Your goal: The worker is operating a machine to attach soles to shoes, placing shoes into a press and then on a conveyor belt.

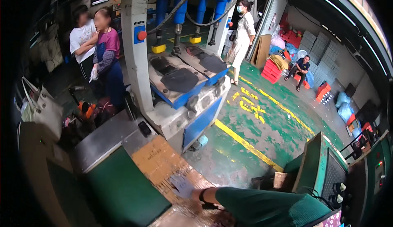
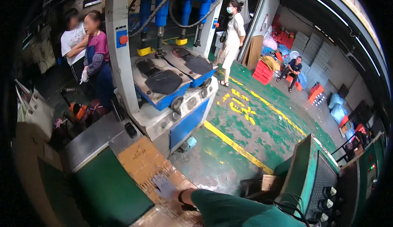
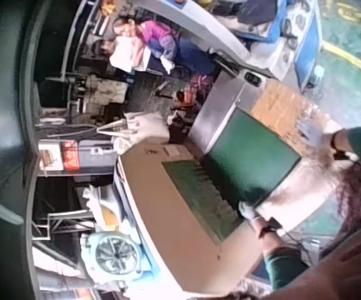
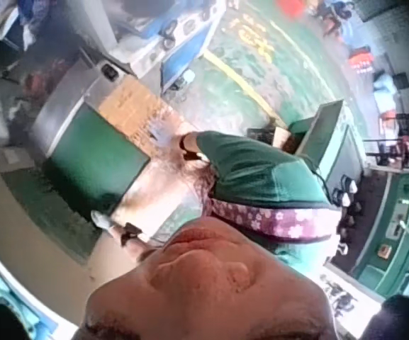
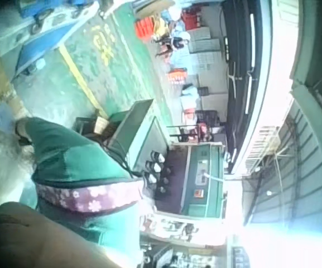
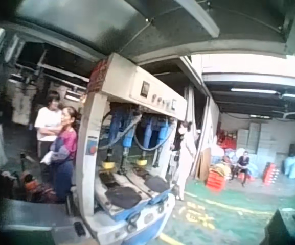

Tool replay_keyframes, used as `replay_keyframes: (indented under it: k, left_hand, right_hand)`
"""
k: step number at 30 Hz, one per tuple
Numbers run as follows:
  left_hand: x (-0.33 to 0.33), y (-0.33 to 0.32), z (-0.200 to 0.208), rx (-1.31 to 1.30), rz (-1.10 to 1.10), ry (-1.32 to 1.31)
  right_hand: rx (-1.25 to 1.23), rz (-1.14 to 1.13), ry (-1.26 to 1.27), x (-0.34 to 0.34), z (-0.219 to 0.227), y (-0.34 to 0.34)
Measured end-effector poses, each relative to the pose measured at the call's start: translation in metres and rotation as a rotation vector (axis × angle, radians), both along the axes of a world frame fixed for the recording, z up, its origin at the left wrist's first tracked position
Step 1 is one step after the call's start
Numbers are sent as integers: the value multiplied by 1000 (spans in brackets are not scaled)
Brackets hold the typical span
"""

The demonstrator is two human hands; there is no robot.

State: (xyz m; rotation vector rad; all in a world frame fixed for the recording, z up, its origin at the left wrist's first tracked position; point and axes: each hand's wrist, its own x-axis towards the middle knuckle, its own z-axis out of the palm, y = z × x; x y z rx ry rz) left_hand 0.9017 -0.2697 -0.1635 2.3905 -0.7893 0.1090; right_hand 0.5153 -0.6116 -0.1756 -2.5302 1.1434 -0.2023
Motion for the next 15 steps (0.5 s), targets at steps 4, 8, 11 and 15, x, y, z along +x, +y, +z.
replay_keyframes:
  k: [4, 8, 11, 15]
  left_hand:
    - [59, -92, 46, 117, 77, 24]
    - [82, -140, 60, 180, 69, 43]
    - [91, -168, 62, 201, 48, 53]
    - [92, -199, 69, 223, 8, 65]
  right_hand:
    - [-96, -67, -52, 2, 4, 9]
    - [-127, -74, 35, 9, 14, 12]
    - [-136, -69, 45, 12, 16, 11]
    - [-126, -60, 50, 14, 12, 7]
